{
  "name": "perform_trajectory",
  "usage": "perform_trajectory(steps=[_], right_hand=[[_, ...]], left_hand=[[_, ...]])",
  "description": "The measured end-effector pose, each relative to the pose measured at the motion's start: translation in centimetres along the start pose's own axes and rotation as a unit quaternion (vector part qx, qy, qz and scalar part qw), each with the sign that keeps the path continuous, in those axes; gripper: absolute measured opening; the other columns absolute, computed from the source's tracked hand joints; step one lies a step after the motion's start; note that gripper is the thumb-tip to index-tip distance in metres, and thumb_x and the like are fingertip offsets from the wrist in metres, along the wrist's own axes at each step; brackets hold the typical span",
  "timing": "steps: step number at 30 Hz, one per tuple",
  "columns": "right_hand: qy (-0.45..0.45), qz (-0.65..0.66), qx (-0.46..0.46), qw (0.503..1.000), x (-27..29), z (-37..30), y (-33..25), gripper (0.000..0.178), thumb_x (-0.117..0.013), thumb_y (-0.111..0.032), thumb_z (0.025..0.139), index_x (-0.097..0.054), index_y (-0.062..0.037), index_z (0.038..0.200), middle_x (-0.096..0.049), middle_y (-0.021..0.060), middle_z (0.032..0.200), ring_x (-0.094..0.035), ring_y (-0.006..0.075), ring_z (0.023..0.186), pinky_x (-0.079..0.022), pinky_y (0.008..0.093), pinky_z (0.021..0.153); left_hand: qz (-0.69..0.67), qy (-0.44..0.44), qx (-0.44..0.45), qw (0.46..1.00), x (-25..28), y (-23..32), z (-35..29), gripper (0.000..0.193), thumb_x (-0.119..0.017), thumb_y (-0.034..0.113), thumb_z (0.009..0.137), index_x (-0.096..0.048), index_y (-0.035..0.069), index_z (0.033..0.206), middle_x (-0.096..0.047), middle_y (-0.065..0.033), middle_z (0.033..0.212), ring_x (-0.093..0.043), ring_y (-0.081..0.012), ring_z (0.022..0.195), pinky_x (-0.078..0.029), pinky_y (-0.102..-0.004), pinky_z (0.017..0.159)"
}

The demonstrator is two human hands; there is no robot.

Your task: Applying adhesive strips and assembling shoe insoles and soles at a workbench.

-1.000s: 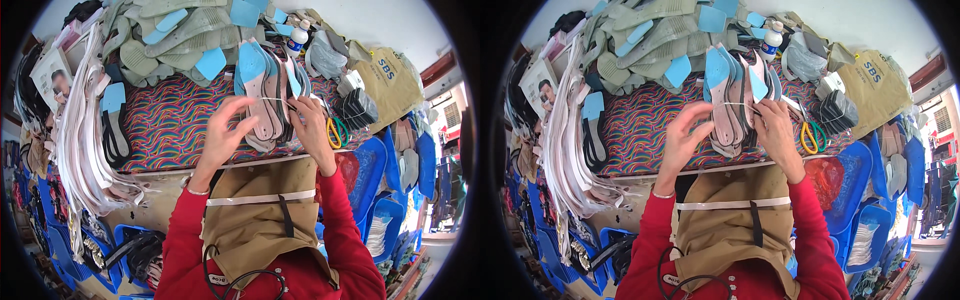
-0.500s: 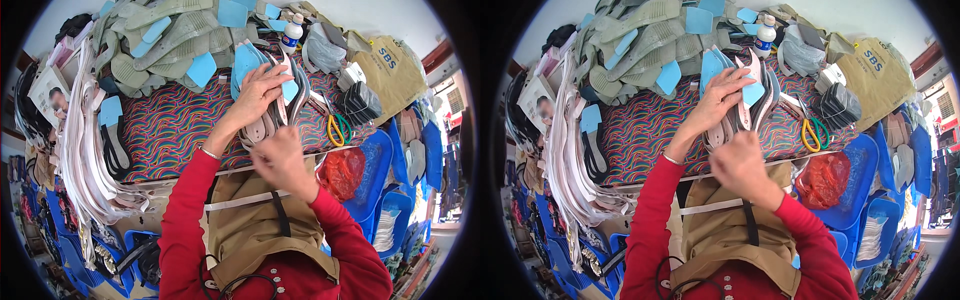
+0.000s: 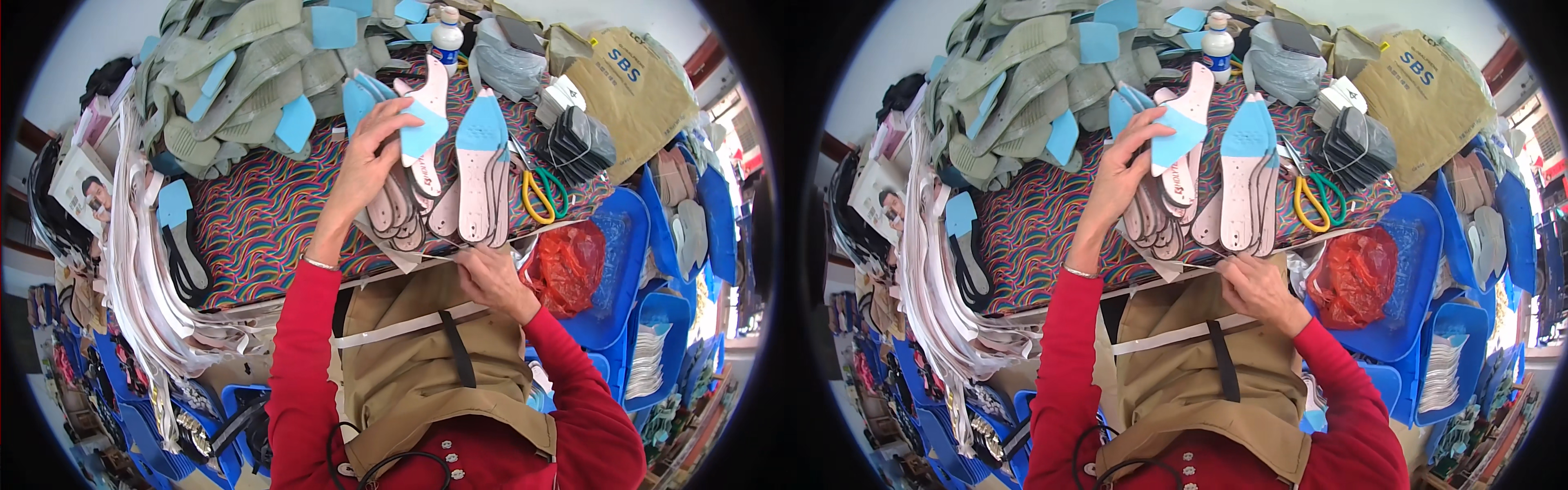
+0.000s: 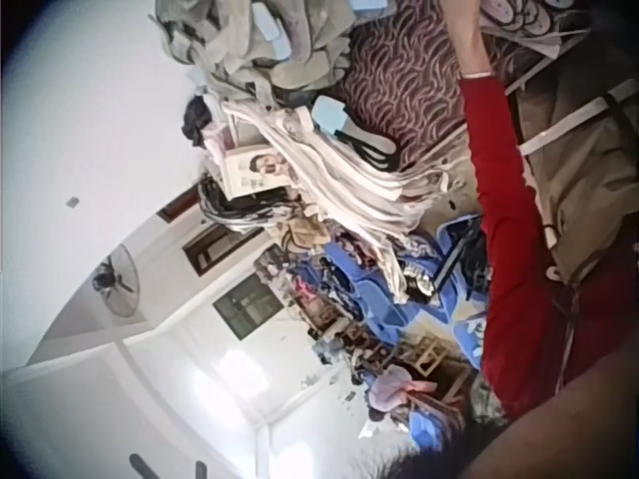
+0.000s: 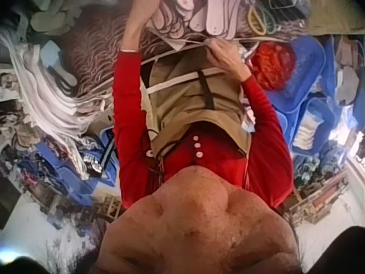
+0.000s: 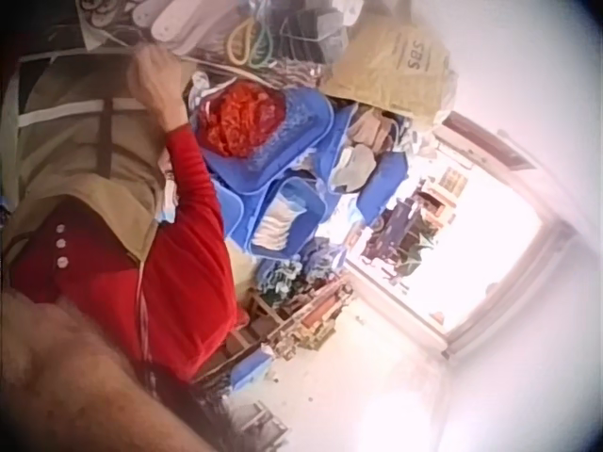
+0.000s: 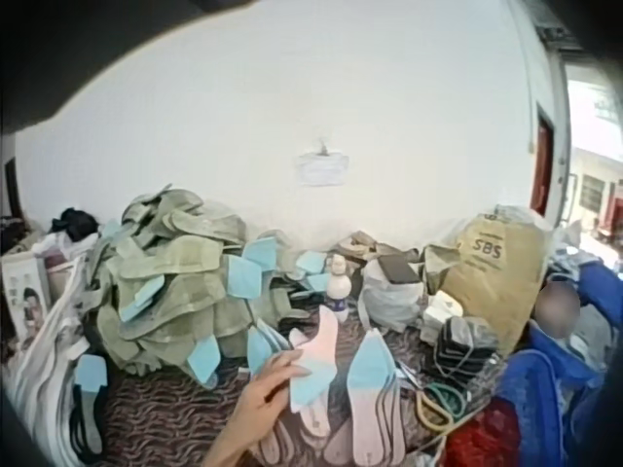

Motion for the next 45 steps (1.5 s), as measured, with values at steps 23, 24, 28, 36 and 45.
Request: perform_trajectory(steps=[23,24,28,36,45], right_hand=[[0.162,0.029,0.068,0.984,2.9,17.4,10.6,0.042,-0.061,-0.001,0.077,-0.065,-0.0083,0.118,-0.069,0.0085,0.102,-0.063,0.0251,0.077,-0.05,0.0338,0.065],[0.164,0.031,0.069,0.984,3.1,17.2,10.8,0.042,-0.061,-0.001,0.077,-0.065,-0.0083,0.118,-0.069,0.0085,0.102,-0.063,0.0251,0.077,-0.05,0.0338,0.065],[0.104,0.184,-0.056,0.976,2.6,17.1,12.3,0.028,-0.063,-0.004,0.08,-0.07,-0.0056,0.107,-0.069,0.0079,0.078,-0.058,0.0229,0.059,-0.044,0.0322,0.056],[0.151,0.235,-0.061,0.958,1.8,17.4,13.2,0.023,-0.063,-0.004,0.084,-0.072,-0.004,0.105,-0.064,0.0049,0.065,-0.047,0.0158,0.051,-0.038,0.0279,0.05],[0.115,0.297,-0.07,0.945,2.4,17.9,14.2,0.018,-0.065,-0.011,0.085,-0.073,-0.0036,0.1,-0.066,0.0034,0.068,-0.051,0.0135,0.052,-0.038,0.0269,0.051]], left_hand=[[-0.097,0.052,0.151,0.982,-1.8,1.8,0.0,0.097,-0.064,-0.011,0.07,-0.019,0.01,0.154,-0.031,-0.0257,0.151,-0.038,-0.041,0.136,-0.033,-0.0476,0.112],[-0.09,0.053,0.165,0.981,-1.8,1.6,-0.1,0.097,-0.064,-0.011,0.07,-0.019,0.01,0.154,-0.031,-0.0257,0.151,-0.038,-0.041,0.136,-0.033,-0.0476,0.112],[-0.157,0.087,0.165,0.97,-1.8,1.9,-0.3,0.097,-0.062,-0.012,0.07,-0.019,0.01,0.154,-0.031,-0.025,0.152,-0.036,-0.0411,0.137,-0.033,-0.0462,0.112],[-0.151,0.088,0.181,0.968,-2.0,1.9,-0.1,0.093,-0.06,-0.012,0.07,-0.022,0.007,0.153,-0.032,-0.0249,0.151,-0.035,-0.0393,0.138,-0.033,-0.0448,0.112],[-0.102,0.077,0.174,0.976,-2.2,1.6,-0.4,0.087,-0.058,-0.013,0.07,-0.028,0.004,0.15,-0.035,-0.0229,0.151,-0.036,-0.0348,0.139,-0.03,-0.0434,0.115]])
Point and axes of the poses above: each hand's wrist, its own z-axis towards the middle knuckle, its own x-axis out of the back of the hand, y = z × x, the point moved 5 cm from there along z, towards the middle knuckle
